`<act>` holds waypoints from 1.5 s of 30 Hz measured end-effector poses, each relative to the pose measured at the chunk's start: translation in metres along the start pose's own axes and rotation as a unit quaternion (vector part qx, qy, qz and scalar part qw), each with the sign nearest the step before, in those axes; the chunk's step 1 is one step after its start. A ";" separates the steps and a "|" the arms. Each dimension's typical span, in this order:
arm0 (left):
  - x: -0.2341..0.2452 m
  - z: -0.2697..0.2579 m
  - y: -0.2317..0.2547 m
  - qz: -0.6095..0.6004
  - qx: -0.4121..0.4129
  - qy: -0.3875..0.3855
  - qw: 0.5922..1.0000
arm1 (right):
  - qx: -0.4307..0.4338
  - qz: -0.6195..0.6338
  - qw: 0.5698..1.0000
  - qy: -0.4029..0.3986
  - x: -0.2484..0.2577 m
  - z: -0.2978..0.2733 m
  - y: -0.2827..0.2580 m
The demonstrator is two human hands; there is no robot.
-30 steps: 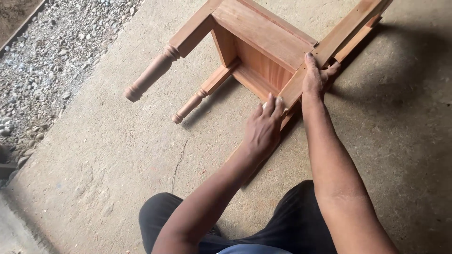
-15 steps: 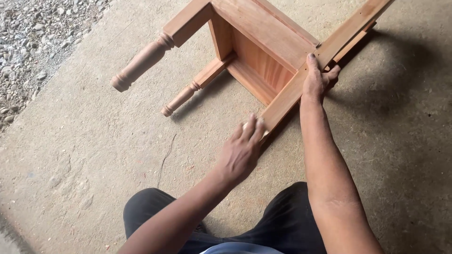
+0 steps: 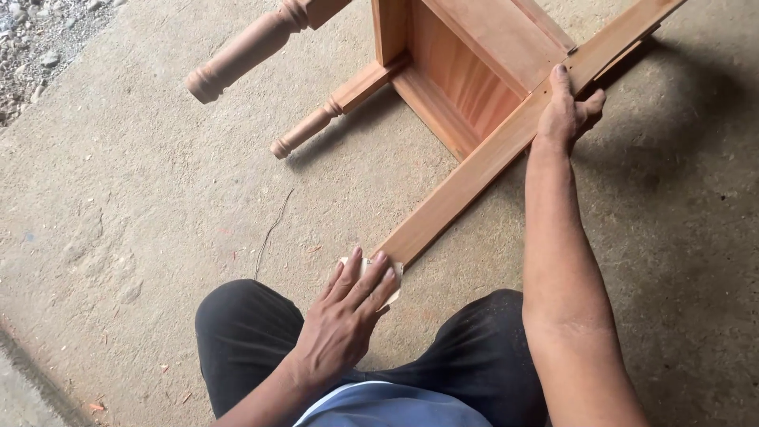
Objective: The person sands the legs and frame of a wooden chair with sandpaper.
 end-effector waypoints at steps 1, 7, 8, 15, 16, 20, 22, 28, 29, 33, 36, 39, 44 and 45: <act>-0.002 0.003 -0.001 0.010 0.005 -0.005 1.000 | 0.001 -0.007 1.000 0.000 -0.001 0.005 0.004; -0.009 0.083 0.008 -0.032 0.010 -0.049 0.998 | -0.010 0.001 1.000 0.012 -0.004 0.003 -0.001; -0.014 0.088 0.011 -0.041 0.001 -0.045 0.998 | -0.020 -0.006 1.000 0.016 0.000 0.005 0.003; 0.003 -0.013 -0.006 -0.016 -0.030 -0.055 0.998 | -0.068 -0.093 0.993 0.034 0.006 -0.016 0.030; 0.001 -0.009 -0.004 0.004 -0.026 -0.053 0.998 | -0.078 -0.098 0.992 0.029 0.003 -0.024 0.026; -0.027 0.072 0.010 0.038 -0.060 -0.089 0.993 | -0.050 -0.093 0.994 0.025 0.003 -0.008 0.041; -0.027 0.078 0.012 0.039 -0.072 -0.074 0.994 | -0.039 -0.099 0.994 0.023 0.002 0.000 0.045; 0.000 0.007 -0.006 0.000 -0.054 -0.061 0.997 | -0.011 -0.055 0.997 0.047 0.004 0.010 0.057; 0.005 -0.008 -0.014 -0.019 -0.028 -0.049 0.998 | -0.021 -0.084 0.995 0.043 0.003 -0.004 0.048; -0.010 0.044 0.000 0.037 -0.055 -0.079 0.995 | -0.026 -0.051 0.998 0.038 -0.003 0.005 0.058; -0.023 0.092 0.006 -0.005 -0.016 -0.134 0.991 | -0.009 0.038 0.998 0.041 -0.005 0.007 0.055; -0.020 0.076 0.008 0.016 -0.038 -0.100 0.994 | -0.060 0.029 0.997 0.029 -0.007 -0.005 0.053; -0.006 -0.008 -0.002 0.071 -0.085 -0.107 0.988 | 0.010 -0.048 0.999 0.005 -0.011 0.000 0.055; -0.010 -0.002 0.000 0.070 -0.090 -0.111 0.987 | 0.008 -0.049 0.999 0.011 -0.002 -0.004 0.052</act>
Point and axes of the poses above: each hand's wrist, its own z-axis towards the middle knuckle, its own x-axis out of the back of the hand, y = z × x, the point moved 9 cm from there along z, towards the middle knuckle, and after that the axes turned 4 degrees about x, right-handed, at the moved point
